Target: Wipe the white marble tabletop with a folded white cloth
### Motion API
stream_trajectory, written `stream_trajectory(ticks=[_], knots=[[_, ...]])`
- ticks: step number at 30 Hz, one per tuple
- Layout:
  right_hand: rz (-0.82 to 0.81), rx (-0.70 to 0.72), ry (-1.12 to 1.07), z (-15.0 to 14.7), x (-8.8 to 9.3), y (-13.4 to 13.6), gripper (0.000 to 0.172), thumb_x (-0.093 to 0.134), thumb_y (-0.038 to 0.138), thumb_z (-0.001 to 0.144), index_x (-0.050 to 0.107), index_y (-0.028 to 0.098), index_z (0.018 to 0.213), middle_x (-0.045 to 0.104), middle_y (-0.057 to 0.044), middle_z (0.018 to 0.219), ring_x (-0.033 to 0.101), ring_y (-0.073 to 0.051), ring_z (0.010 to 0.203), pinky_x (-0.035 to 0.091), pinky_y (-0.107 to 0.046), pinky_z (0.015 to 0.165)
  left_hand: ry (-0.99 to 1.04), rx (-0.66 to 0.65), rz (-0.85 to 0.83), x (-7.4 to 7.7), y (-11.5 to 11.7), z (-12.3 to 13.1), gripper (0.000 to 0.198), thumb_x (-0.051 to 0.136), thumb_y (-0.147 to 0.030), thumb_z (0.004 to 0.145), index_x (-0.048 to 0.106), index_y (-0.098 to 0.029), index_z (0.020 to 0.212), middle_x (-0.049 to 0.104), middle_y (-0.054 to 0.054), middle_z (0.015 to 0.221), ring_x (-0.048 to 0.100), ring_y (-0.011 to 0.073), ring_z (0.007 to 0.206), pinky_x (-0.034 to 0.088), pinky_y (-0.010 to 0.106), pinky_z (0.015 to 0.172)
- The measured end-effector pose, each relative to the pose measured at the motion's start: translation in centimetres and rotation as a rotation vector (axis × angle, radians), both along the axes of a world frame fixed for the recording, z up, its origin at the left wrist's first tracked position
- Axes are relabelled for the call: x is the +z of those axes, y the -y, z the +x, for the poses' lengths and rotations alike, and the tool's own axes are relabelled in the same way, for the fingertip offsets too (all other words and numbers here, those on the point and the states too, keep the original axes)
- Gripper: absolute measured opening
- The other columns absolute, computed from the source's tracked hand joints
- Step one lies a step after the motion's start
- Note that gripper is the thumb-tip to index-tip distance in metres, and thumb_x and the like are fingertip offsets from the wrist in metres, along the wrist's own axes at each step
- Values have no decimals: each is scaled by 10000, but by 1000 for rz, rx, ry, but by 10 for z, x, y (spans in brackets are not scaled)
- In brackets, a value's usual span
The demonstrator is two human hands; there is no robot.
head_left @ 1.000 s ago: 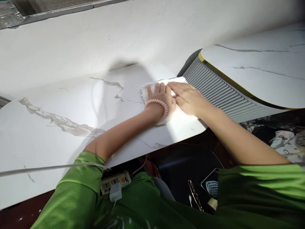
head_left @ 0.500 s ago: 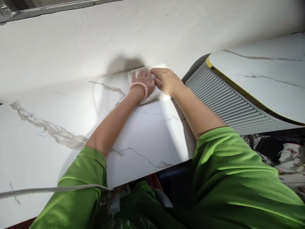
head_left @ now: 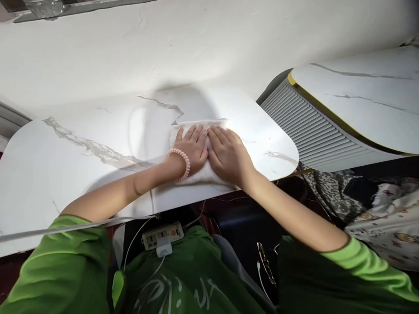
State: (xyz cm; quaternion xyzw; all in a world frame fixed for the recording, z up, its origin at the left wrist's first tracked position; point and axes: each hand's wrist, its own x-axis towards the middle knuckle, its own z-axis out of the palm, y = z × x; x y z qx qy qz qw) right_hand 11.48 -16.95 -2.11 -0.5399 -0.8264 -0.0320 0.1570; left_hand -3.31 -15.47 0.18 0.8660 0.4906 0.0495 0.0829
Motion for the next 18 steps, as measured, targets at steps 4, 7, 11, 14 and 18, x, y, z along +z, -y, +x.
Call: stream_trajectory(ticks=[4, 7, 11, 14, 18], knots=[[-6, 13, 8, -16, 5, 52, 588, 270, 277, 943, 416, 28, 1456, 475, -175, 1479, 372, -292, 1413, 288, -504, 1165, -39, -3, 15, 3, 51, -15, 565, 283, -286, 979, 325, -77, 1502, 269, 133, 1599, 204, 279, 1486, 99, 508, 1221], [-20, 39, 8, -19, 5, 56, 586, 270, 268, 934, 443, 12, 1432, 474, -188, 1476, 381, -290, 1407, 292, -498, 1164, -47, 8, 13, 3, 58, -19, 566, 296, -281, 971, 337, -70, 1495, 288, 139, 1591, 219, 282, 1482, 112, 507, 1219], [-42, 68, 0, -20, 4, 20, 573, 271, 251, 927, 456, 36, 1425, 477, -175, 1478, 399, -288, 1394, 306, -509, 1146, -30, 21, -13, 3, 26, -16, 573, 300, -262, 951, 343, -65, 1488, 296, 149, 1586, 237, 302, 1473, 134, 540, 1205], [-28, 67, -12, -24, 1, -29, 562, 270, 238, 928, 457, 65, 1429, 492, -160, 1469, 417, -295, 1376, 312, -515, 1130, -4, 42, -21, 0, -22, -17, 578, 292, -246, 946, 326, -58, 1491, 288, 155, 1588, 227, 309, 1475, 125, 552, 1201], [-1, 86, -4, -37, -4, -109, 551, 248, 247, 950, 426, 109, 1453, 495, -149, 1469, 427, -313, 1360, 320, -534, 1103, 57, 85, 35, -8, -100, -28, 551, 298, -223, 939, 357, -92, 1471, 331, 148, 1570, 261, 303, 1461, 123, 544, 1198]])
